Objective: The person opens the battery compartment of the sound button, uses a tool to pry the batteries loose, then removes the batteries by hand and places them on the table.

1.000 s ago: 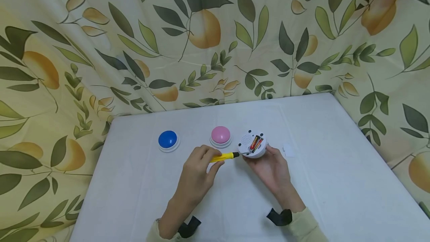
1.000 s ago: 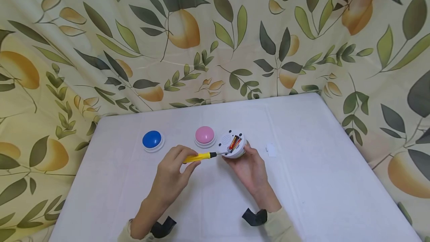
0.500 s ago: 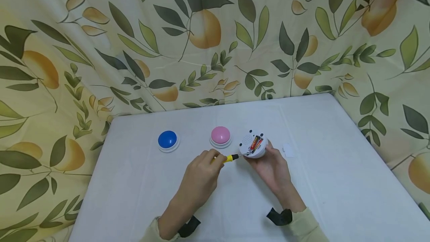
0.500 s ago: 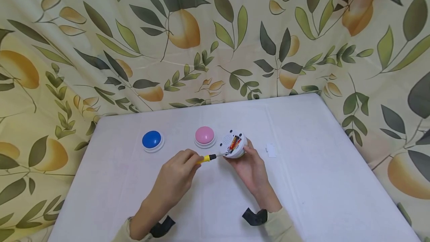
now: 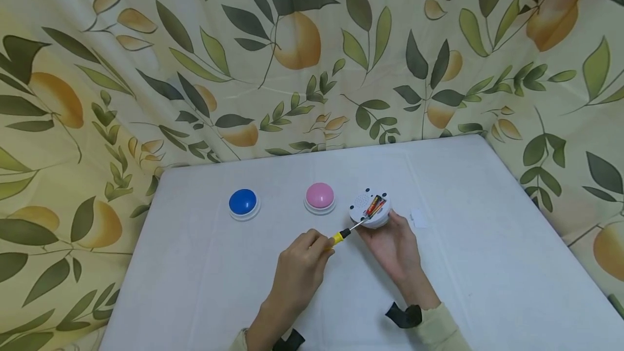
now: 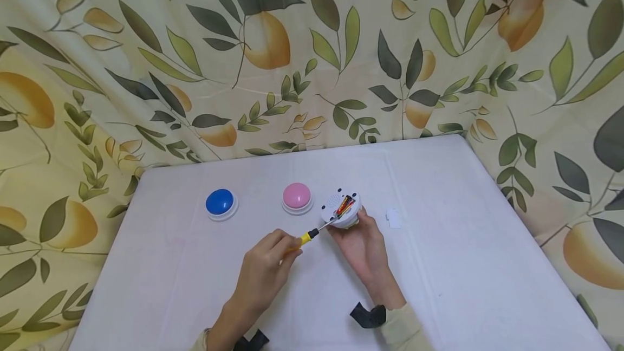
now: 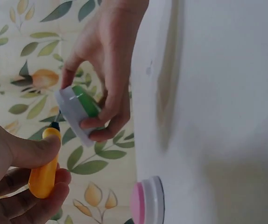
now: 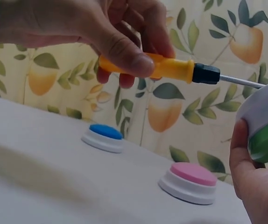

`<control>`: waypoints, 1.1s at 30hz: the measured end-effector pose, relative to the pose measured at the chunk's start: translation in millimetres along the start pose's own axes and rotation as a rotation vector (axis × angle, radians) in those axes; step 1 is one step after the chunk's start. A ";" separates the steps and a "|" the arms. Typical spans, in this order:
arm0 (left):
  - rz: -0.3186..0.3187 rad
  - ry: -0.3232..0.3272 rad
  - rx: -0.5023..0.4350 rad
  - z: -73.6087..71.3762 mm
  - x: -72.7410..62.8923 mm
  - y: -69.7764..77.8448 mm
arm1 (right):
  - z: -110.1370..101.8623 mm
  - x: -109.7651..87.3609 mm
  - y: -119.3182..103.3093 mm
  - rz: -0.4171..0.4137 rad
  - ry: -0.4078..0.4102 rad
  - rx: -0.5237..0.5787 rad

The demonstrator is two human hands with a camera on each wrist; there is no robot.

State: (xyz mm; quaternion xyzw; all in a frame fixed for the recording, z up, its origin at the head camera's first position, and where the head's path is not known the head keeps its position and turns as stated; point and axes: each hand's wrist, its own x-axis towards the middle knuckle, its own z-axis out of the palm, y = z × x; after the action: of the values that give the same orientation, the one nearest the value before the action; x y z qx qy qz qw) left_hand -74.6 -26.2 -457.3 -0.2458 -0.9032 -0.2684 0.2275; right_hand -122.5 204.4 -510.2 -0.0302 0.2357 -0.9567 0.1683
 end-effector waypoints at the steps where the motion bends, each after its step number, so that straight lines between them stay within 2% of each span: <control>1: -0.006 0.002 -0.009 1.0 -0.7 0.3 | 0.0 0.4 0.3 -0.002 0.002 0.012; 9: -0.064 -0.008 -0.048 9.3 -5.3 7.8 | 3.7 1.5 3.4 -0.013 0.027 0.084; 22: -0.114 0.046 -0.101 23.1 -11.6 13.0 | 3.3 0.7 9.7 0.012 0.011 0.291; 33: -0.115 0.057 -0.102 26.1 -13.7 14.6 | 5.1 -0.1 8.8 0.011 0.047 0.289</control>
State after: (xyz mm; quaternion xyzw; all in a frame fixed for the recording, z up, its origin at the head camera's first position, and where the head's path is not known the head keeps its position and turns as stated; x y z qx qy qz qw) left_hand -63.0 -4.3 -479.0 -0.1970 -0.8941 -0.3337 0.2247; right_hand -119.0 194.8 -509.7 0.0183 0.0997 -0.9801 0.1708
